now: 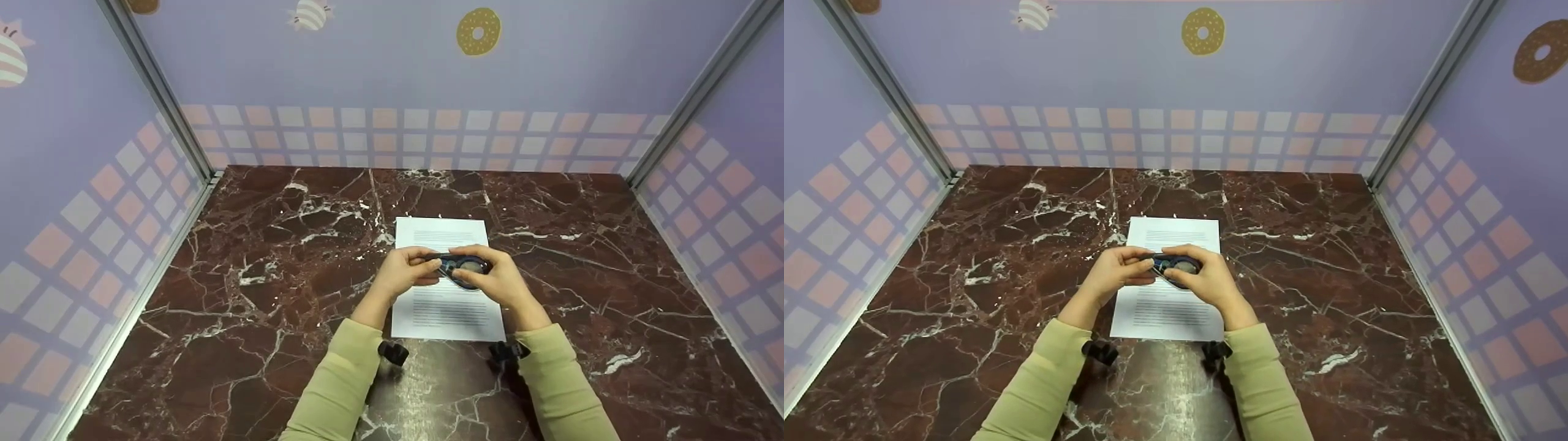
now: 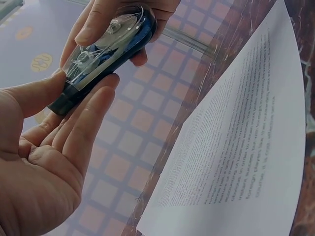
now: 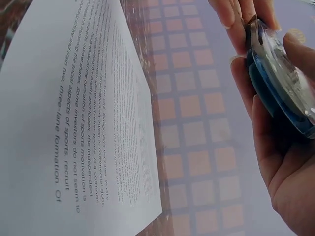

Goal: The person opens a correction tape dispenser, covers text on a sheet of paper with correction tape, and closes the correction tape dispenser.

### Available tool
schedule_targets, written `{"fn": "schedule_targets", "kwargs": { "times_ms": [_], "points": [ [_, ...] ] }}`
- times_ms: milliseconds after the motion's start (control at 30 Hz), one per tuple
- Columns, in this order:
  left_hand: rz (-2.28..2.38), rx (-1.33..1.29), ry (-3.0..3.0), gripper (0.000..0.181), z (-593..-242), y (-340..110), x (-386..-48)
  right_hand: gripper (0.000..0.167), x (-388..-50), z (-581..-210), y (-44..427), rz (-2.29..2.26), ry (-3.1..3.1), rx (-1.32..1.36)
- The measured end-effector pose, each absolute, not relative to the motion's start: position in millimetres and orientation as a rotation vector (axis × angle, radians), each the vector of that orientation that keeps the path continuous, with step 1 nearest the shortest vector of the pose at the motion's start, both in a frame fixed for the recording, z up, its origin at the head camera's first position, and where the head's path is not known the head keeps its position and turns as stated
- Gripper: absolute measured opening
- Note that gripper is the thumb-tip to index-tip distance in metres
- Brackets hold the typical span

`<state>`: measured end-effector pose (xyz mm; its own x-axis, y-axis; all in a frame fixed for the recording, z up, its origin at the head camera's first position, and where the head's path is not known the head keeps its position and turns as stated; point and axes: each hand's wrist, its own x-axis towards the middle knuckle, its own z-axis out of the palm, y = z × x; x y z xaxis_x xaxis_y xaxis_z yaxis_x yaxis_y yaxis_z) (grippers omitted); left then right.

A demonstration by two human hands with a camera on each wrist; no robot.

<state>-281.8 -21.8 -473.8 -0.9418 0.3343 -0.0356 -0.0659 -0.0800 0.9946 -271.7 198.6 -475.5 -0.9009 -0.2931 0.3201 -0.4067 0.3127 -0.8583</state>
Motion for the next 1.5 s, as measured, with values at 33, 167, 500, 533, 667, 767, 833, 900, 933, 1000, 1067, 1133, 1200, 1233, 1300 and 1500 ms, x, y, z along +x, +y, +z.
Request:
{"fn": "schedule_targets", "kwargs": {
  "times_ms": [33,167,500,533,667,767,833,900,933,1000,1067,1133,1200,1233,1300,1500],
  "points": [
    [2.105,0.295,1.921,0.029,-473.6,-21.8,-281.6,0.037,-271.7,-475.9,198.3,1.655,-2.459,0.662],
    [2.098,0.300,1.926,0.031,-474.2,-21.7,-281.4,0.037,-271.3,-477.3,197.7,1.629,-2.471,0.670],
    [2.070,0.384,2.063,0.031,-476.2,-25.6,-282.5,0.033,-271.3,-480.2,197.1,1.637,-2.426,0.716],
    [2.070,0.392,2.065,0.031,-476.1,-26.1,-282.4,0.032,-271.1,-480.1,196.9,1.643,-2.422,0.717],
    [2.081,0.413,2.053,0.031,-475.4,-26.9,-282.5,0.030,-270.9,-479.2,197.1,1.642,-2.414,0.720],
    [2.073,0.406,2.054,0.030,-474.1,-27.1,-282.5,0.030,-270.9,-478.2,197.8,1.644,-2.418,0.722],
    [2.060,0.396,2.063,0.030,-473.0,-27.2,-282.6,0.030,-271.0,-477.5,198.4,1.651,-2.428,0.727],
    [2.048,0.383,2.070,0.030,-472.7,-27.4,-283.3,0.030,-271.0,-476.4,198.9,1.655,-2.441,0.730],
    [2.042,0.380,2.074,0.030,-472.7,-27.4,-283.7,0.030,-270.9,-475.8,198.9,1.656,-2.447,0.733],
    [2.037,0.370,2.077,0.029,-472.9,-27.5,-284.4,0.030,-271.1,-475.2,199.2,1.656,-2.456,0.737],
    [2.037,0.367,2.078,0.029,-473.0,-27.5,-284.8,0.031,-271.2,-474.9,199.4,1.651,-2.460,0.736],
    [2.038,0.364,2.078,0.029,-472.8,-27.6,-284.7,0.031,-271.6,-475.0,199.3,1.649,-2.460,0.737],
    [2.043,0.359,2.074,0.029,-472.5,-27.7,-284.5,0.031,-271.9,-475.2,199.4,1.646,-2.459,0.736],
    [2.045,0.357,2.072,0.029,-472.3,-27.7,-284.3,0.031,-271.9,-475.1,199.4,1.645,-2.458,0.737],
    [2.049,0.353,2.068,0.029,-472.0,-27.8,-284.1,0.030,-271.8,-475.0,199.1,1.643,-2.454,0.738],
    [2.052,0.346,2.070,0.029,-472.8,-28.0,-285.0,0.030,-272.4,-475.8,199.1,1.647,-2.453,0.736]
  ]
}}
